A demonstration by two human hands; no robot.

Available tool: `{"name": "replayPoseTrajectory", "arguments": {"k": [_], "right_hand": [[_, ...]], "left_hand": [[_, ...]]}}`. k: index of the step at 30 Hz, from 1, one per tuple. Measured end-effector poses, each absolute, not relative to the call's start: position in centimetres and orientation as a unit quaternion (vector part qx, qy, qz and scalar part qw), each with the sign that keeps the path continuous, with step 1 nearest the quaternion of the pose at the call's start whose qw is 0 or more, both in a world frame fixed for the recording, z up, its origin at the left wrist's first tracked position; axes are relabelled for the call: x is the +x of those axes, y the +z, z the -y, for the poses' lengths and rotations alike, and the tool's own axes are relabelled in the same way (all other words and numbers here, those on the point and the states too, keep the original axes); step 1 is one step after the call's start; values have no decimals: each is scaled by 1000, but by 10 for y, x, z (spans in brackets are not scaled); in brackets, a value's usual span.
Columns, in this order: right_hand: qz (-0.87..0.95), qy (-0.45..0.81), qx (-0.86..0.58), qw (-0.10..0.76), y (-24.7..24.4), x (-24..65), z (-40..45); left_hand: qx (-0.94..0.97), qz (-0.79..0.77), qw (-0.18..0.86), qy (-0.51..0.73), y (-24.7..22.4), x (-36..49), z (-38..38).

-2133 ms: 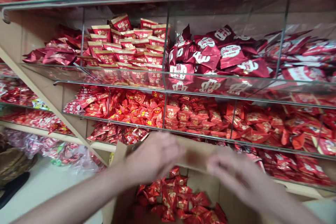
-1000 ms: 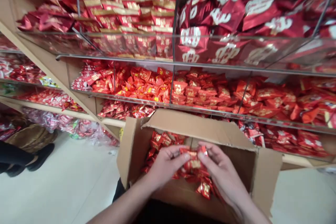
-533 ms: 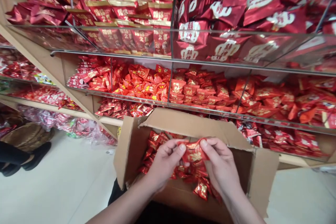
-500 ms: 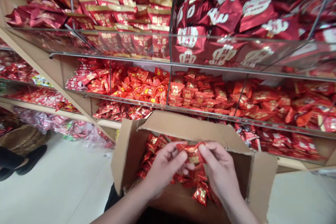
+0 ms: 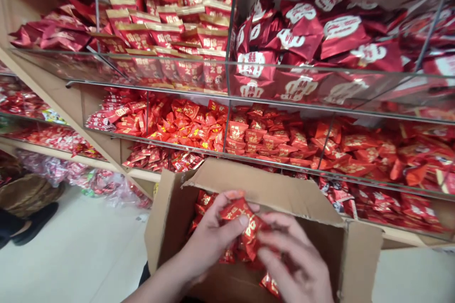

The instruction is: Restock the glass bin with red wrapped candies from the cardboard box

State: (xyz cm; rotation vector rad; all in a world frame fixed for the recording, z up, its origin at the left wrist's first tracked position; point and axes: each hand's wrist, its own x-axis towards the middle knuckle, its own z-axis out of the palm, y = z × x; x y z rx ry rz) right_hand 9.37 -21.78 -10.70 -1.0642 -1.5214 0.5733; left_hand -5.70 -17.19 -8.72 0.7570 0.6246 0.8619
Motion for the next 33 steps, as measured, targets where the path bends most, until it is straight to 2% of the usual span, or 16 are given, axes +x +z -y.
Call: {"name": "replayPoseTrajectory", "arguments": {"k": [3,6,12,18,22,27,29,33], "right_hand": [[505,400,-532,549,-110,99,213],[463,513,-508,514,-113,101,207],[432,483,-478,592,-120,95,207],[399,550,-507,531,-117,90,214],[449,512,-503,532,-99,109,205],[437,359,-590,577,-51,168,144],[402,337,-620,583,-33,184,112],[412,309,-672,532,-17,193,65]], "left_hand": [[427,-290,747,420,-79,-58,167],[448,-276,741,418,-78,-55,167],[418,-301,723,461,-88,-48,169],[474,-297,725,403,-90,-50,171],[534,-308,688,384,-82,-56,171],[577,-348,628,390,-78,-67,166],[573,-367,628,379,-87,-69,167],[554,-380,642,369,-121,-73,179]]}}
